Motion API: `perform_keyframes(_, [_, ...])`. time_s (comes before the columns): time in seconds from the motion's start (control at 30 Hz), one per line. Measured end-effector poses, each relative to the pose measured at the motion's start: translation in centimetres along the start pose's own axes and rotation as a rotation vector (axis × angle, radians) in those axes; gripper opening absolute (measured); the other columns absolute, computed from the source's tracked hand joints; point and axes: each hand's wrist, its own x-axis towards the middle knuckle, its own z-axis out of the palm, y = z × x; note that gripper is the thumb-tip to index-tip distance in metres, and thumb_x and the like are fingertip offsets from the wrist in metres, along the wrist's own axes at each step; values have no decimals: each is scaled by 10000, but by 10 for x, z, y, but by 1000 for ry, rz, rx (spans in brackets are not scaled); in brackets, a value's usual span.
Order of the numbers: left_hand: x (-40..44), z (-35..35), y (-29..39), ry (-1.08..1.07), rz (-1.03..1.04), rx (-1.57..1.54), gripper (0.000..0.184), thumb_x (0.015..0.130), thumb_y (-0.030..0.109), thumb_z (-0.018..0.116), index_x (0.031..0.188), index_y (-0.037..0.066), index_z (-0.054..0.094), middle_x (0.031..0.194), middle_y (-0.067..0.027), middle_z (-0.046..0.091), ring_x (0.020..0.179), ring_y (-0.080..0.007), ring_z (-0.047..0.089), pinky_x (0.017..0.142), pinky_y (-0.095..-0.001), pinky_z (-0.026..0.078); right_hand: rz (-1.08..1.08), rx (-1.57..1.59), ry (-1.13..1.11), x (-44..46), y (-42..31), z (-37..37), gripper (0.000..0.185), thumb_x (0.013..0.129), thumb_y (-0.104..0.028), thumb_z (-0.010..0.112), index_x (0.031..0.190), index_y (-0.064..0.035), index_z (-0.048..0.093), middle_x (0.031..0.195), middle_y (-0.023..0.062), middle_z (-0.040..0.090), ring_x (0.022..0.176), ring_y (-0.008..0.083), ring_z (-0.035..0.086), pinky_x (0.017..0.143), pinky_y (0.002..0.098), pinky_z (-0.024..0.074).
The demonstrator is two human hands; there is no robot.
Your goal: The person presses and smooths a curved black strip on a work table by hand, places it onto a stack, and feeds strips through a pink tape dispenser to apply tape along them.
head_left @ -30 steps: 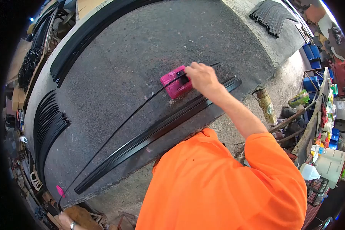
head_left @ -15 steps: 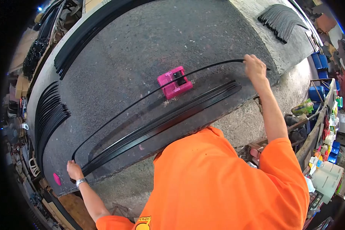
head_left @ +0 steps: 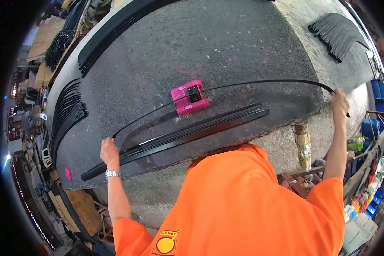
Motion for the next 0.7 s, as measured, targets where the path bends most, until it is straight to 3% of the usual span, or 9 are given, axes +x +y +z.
perform_keyframes(0.3, [4, -39, 156, 116, 269, -192, 89, 985, 192, 644, 1011, 121, 691, 993, -63, 656, 921, -298, 695, 700, -441, 576, 171, -159, -79, 16, 175, 27, 297, 1037, -335, 508, 1180, -117, 651, 1233, 168, 700, 1177, 386, 649, 958, 518, 508])
perform_keyframes(0.37, [7, -50, 189, 109, 299, -223, 73, 969, 173, 652, 1006, 123, 689, 985, -56, 650, 936, -282, 692, 705, -434, 579, 130, -133, 41, 22, 245, 62, 307, 1030, -339, 516, 1180, -113, 660, 1214, 163, 710, 1165, 386, 652, 947, 521, 510])
perform_keyframes(0.43, [10, -60, 220, 75, 318, -249, 65, 950, 149, 658, 1003, 125, 688, 983, -50, 644, 955, -270, 689, 713, -429, 583, 194, -184, -68, 18, 274, 51, 324, 1024, -354, 523, 1178, -110, 669, 1194, 149, 722, 1144, 393, 657, 934, 519, 511])
perform_keyframes(0.5, [13, -70, 248, 62, 358, -276, 75, 931, 135, 658, 998, 127, 690, 985, -50, 641, 969, -268, 687, 720, -429, 589, 235, -179, -8, 0, 297, 40, 325, 1004, -347, 535, 1157, -95, 672, 1171, 157, 725, 1104, 408, 665, 908, 518, 511])
perform_keyframes(0.57, [18, -77, 276, 45, 388, -290, 87, 918, 125, 652, 995, 124, 691, 996, -53, 641, 982, -269, 686, 727, -428, 593, 280, -118, 2, -15, 320, 25, 311, 993, -310, 528, 1135, -72, 669, 1143, 222, 712, 1064, 457, 658, 880, 545, 504])
perform_keyframes(0.7, [25, -92, 325, 42, 447, -317, 100, 906, 121, 630, 983, 101, 691, 1021, -69, 645, 993, -275, 689, 736, -426, 599, 336, -180, -41, -45, 382, 12, 381, 965, -318, 493, 1170, -47, 665, 1142, 249, 704, 1083, 466, 653, 912, 556, 489])
